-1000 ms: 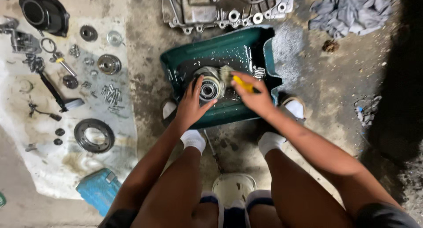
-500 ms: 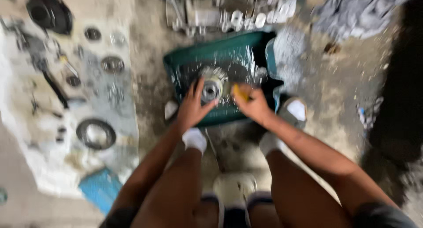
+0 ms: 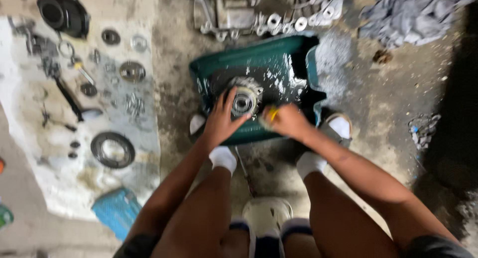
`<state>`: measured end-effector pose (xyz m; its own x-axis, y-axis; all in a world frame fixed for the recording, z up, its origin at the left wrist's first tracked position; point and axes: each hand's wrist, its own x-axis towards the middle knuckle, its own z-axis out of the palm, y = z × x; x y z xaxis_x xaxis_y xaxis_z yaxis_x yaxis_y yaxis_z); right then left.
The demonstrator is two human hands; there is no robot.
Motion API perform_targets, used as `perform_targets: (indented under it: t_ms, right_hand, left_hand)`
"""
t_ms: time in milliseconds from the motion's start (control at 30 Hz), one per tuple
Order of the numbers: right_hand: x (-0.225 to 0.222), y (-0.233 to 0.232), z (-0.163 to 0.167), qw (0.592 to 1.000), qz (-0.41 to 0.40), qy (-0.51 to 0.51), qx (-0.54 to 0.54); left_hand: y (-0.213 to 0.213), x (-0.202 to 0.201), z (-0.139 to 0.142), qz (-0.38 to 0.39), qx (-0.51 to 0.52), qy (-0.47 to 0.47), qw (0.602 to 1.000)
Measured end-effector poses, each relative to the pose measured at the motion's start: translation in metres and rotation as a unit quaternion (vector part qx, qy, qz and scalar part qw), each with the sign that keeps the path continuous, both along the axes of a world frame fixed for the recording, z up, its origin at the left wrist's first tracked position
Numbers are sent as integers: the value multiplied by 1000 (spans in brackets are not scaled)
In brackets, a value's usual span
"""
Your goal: The person scrubs a circular metal mechanical part with a yellow-handled brush inside a green tray filled with liquid. The person holds the part with the left hand and scrubs with the right hand, occasionally rotating the part to clean different areas.
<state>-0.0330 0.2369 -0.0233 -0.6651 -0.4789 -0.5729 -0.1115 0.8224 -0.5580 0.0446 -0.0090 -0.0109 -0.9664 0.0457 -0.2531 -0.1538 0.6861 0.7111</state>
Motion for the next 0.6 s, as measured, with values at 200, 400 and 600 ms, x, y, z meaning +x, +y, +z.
perform_targets:
  t_ms: [200, 400, 600]
  right_hand:
    - [-38, 7, 9, 954, -78, 166, -238]
    - [-9, 12, -17, 944, 255, 201, -55]
    - [20, 16, -16, 944, 278, 161, -73]
  left_hand:
    - [4, -3, 1, 4, -37, 52, 998]
    - [10, -11, -4, -6, -61, 50, 997]
    - [5, -18, -21, -55, -63, 19, 996]
